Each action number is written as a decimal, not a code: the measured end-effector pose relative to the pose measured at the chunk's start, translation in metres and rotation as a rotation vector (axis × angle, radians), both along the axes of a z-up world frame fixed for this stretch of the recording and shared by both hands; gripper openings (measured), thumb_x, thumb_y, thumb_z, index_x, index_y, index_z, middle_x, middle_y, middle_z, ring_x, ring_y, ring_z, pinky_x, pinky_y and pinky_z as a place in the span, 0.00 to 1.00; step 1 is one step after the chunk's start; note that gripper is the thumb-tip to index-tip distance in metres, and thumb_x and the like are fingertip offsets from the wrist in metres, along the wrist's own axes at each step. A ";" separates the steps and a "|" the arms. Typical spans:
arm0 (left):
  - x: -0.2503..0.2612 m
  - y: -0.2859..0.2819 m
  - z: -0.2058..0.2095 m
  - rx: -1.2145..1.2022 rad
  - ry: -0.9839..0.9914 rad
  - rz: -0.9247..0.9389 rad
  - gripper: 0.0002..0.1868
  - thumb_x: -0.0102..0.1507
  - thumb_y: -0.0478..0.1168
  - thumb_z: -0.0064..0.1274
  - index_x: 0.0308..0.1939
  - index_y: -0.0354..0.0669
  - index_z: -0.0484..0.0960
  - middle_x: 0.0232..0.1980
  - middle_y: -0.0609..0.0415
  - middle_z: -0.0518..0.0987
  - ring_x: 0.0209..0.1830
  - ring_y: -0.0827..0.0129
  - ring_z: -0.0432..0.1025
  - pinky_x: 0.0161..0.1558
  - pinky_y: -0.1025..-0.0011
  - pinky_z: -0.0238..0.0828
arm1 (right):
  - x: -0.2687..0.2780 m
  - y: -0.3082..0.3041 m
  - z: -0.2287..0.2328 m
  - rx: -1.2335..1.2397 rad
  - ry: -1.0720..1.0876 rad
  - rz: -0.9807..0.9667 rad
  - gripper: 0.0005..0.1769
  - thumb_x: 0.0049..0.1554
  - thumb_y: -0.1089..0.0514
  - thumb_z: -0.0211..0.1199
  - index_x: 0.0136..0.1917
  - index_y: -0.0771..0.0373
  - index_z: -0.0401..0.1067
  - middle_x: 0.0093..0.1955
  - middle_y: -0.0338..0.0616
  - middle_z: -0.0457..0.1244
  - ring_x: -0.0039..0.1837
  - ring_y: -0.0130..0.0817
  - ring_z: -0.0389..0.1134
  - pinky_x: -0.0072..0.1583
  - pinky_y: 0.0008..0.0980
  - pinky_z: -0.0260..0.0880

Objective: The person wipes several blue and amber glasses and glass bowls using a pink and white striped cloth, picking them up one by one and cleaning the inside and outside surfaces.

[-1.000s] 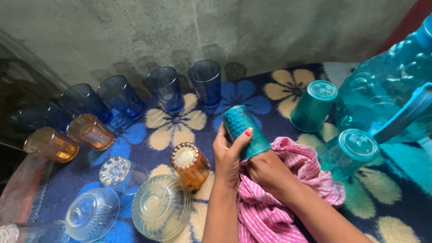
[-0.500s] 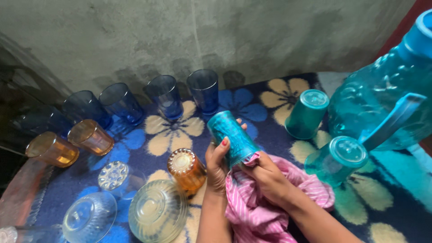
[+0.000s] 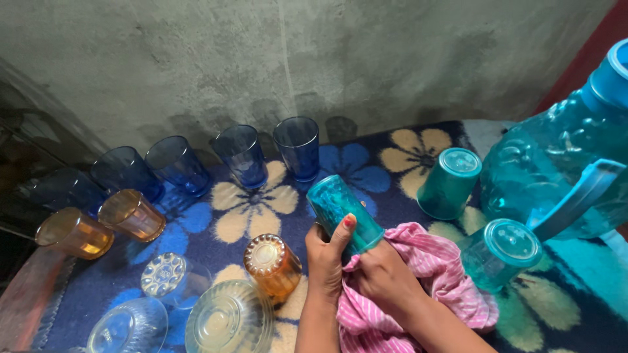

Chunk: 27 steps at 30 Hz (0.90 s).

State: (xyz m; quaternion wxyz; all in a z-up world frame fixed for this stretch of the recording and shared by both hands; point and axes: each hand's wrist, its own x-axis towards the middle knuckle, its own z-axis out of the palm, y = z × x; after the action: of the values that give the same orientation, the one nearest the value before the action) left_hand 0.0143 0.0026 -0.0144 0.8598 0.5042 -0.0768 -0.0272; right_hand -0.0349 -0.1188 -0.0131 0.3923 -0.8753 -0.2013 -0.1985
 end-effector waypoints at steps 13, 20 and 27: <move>-0.012 0.003 0.023 -0.277 -0.046 -0.132 0.33 0.59 0.51 0.63 0.58 0.25 0.77 0.56 0.41 0.82 0.52 0.62 0.78 0.57 0.65 0.76 | -0.003 0.000 0.004 1.267 0.676 0.298 0.17 0.62 0.64 0.49 0.61 0.69 0.71 0.59 0.42 0.68 0.59 0.28 0.68 0.63 0.31 0.67; -0.005 0.001 0.001 -0.184 -0.135 -0.058 0.39 0.61 0.52 0.64 0.67 0.31 0.70 0.60 0.44 0.78 0.58 0.64 0.74 0.62 0.66 0.71 | -0.005 -0.003 -0.001 -0.143 -0.353 -0.057 0.24 0.43 0.68 0.58 0.55 0.72 0.71 0.50 0.62 0.66 0.54 0.59 0.67 0.56 0.47 0.69; -0.006 0.002 0.014 -0.140 -0.088 -0.074 0.29 0.61 0.46 0.63 0.59 0.27 0.77 0.56 0.42 0.82 0.53 0.62 0.78 0.59 0.64 0.74 | -0.003 0.002 0.006 -0.159 -0.219 -0.039 0.11 0.45 0.69 0.60 0.45 0.65 0.72 0.46 0.58 0.66 0.53 0.61 0.67 0.56 0.51 0.68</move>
State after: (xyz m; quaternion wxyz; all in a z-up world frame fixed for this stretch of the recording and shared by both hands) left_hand 0.0081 0.0045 -0.0006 0.8870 0.4405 -0.1349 -0.0313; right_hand -0.0383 -0.1164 -0.0071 0.2936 -0.8804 -0.2411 -0.2838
